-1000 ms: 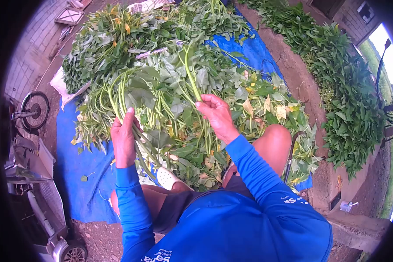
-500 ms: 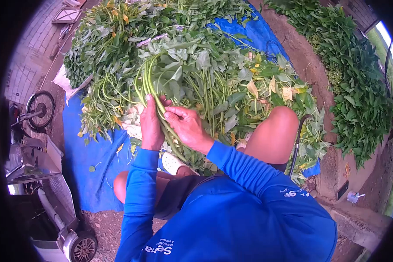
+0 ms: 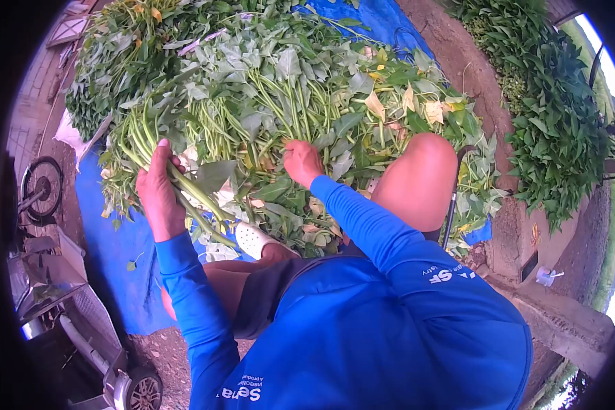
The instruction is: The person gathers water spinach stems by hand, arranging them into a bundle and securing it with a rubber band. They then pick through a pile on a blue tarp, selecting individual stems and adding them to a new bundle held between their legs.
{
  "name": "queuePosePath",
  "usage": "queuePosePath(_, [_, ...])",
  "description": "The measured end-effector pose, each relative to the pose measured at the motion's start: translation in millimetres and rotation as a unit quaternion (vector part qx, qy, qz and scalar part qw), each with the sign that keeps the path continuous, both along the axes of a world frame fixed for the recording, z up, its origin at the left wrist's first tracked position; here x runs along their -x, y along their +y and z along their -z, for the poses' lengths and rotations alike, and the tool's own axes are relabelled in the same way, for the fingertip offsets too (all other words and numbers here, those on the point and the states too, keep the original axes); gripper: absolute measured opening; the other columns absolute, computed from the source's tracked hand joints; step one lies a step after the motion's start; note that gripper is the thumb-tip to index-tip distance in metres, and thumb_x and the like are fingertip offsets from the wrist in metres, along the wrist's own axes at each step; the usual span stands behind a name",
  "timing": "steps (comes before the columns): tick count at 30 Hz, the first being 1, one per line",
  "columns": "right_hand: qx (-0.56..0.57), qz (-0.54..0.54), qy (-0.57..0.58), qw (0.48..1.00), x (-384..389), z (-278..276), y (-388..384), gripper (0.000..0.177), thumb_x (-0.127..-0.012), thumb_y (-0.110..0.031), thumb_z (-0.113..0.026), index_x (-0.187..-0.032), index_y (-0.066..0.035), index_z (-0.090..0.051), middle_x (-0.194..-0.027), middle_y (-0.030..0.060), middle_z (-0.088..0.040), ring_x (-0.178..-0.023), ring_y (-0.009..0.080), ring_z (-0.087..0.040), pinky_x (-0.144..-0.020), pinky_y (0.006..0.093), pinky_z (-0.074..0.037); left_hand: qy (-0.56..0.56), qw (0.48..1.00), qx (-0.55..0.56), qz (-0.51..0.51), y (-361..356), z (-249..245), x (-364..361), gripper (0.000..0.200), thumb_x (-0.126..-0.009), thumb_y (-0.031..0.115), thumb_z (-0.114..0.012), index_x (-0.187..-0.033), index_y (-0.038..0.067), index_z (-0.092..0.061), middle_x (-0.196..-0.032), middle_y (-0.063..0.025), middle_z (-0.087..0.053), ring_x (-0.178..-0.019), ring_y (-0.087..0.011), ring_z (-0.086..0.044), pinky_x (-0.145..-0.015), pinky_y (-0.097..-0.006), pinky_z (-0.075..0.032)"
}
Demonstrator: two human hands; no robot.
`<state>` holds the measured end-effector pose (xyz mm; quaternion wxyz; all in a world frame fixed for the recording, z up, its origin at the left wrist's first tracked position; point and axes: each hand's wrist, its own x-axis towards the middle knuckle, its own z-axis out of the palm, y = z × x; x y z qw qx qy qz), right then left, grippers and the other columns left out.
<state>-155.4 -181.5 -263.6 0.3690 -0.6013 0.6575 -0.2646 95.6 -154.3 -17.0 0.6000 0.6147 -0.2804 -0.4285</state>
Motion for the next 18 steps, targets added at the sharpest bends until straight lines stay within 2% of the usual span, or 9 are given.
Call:
queuePosePath(1, [0.030, 0.030, 0.023, 0.999, 1, 2, -4, 0.031, -0.095, -0.019, -0.070, -0.120, -0.001, -0.074, -0.116, 0.0236, -0.075, -0.107, 0.0400, -0.074, -0.092, 0.0462, -0.059, -0.002, 1.000, 0.013, -0.008, 1, -6, 1, 0.022, -0.099, 0.024, -0.081, -0.102, 0.006, -0.069, -0.077, -0.0028, -0.067, -0.062, -0.0109, -0.061, -0.057, -0.0255, -0.048])
queuePosePath(4, [0.028, 0.057, 0.142, 0.988, -5, -6, -26, 0.026, -0.095, -0.021, -0.069, -0.113, -0.003, -0.075, -0.116, 0.0226, -0.074, -0.107, 0.0449, -0.071, -0.094, 0.0511, -0.058, -0.008, 1.000, 0.018, -0.010, 0, -14, 0, 0.020, -0.099, 0.021, -0.081, -0.104, 0.005, -0.069, -0.077, -0.0029, -0.067, -0.063, -0.0107, -0.061, -0.058, -0.0250, -0.049])
queuePosePath(7, [0.041, 0.033, 0.155, 0.987, -8, -4, -35, 0.026, -0.094, -0.022, -0.069, -0.109, -0.001, -0.073, -0.117, 0.0245, -0.072, -0.106, 0.0500, -0.068, -0.097, 0.0540, -0.056, -0.001, 1.000, 0.020, -0.012, 1, -16, 1, 0.020, -0.099, 0.020, -0.080, -0.105, 0.004, -0.069, -0.078, -0.0026, -0.068, -0.063, -0.0102, -0.061, -0.058, -0.0246, -0.049])
queuePosePath(8, [0.050, 0.033, 0.144, 0.988, -8, 0, -39, 0.029, -0.097, -0.023, -0.071, -0.114, 0.000, -0.071, -0.111, 0.0217, -0.074, -0.101, 0.0413, -0.072, -0.093, 0.0492, -0.058, 0.008, 1.000, 0.019, -0.012, 0, -14, 0, 0.019, -0.099, 0.019, -0.080, -0.105, 0.004, -0.069, -0.078, -0.0023, -0.068, -0.064, -0.0102, -0.061, -0.059, -0.0242, -0.048])
queuePosePath(11, [-0.011, 0.064, -0.095, 0.993, -2, -8, -44, 0.028, -0.097, -0.021, -0.074, -0.116, -0.001, -0.070, -0.107, 0.0173, -0.075, -0.101, 0.0341, -0.073, -0.089, 0.0443, -0.058, 0.025, 1.000, -0.002, 0.005, 4, -12, -6, 0.018, -0.100, 0.019, -0.079, -0.104, 0.004, -0.069, -0.079, -0.0025, -0.068, -0.065, -0.0099, -0.061, -0.060, -0.0246, -0.048])
queuePosePath(12, [-0.054, 0.056, -0.174, 0.982, 2, -23, -42, 0.030, -0.098, -0.020, -0.079, -0.119, -0.001, -0.071, -0.103, 0.0057, -0.074, -0.094, 0.0182, -0.070, -0.081, 0.0343, -0.057, 0.032, 0.999, -0.002, 0.010, 4, -9, -7, 0.018, -0.100, 0.019, -0.079, -0.103, 0.005, -0.069, -0.079, -0.0026, -0.068, -0.066, -0.0099, -0.061, -0.060, -0.0248, -0.048])
queuePosePath(15, [-0.211, 0.057, -0.322, 0.921, 21, -102, -32, 0.032, -0.099, -0.019, -0.079, -0.126, -0.004, -0.070, -0.106, -0.0007, -0.073, -0.092, 0.0094, -0.066, -0.076, 0.0286, -0.053, 0.060, 0.998, -0.007, 0.014, 4, 0, -5, 0.017, -0.099, 0.019, -0.079, -0.102, 0.005, -0.069, -0.079, -0.0025, -0.068, -0.066, -0.0100, -0.061, -0.060, -0.0249, -0.047])
queuePosePath(18, [-0.171, 0.000, -0.442, 0.880, 38, -141, -13, 0.037, -0.101, -0.021, -0.078, -0.134, -0.007, -0.068, -0.110, -0.0032, -0.072, -0.092, 0.0054, -0.064, -0.074, 0.0249, -0.050, 0.038, 0.999, -0.002, 0.019, 4, 5, -7, 0.017, -0.099, 0.019, -0.079, -0.098, 0.006, -0.067, -0.077, -0.0007, -0.066, -0.065, -0.0100, -0.059, -0.060, -0.0258, -0.046])
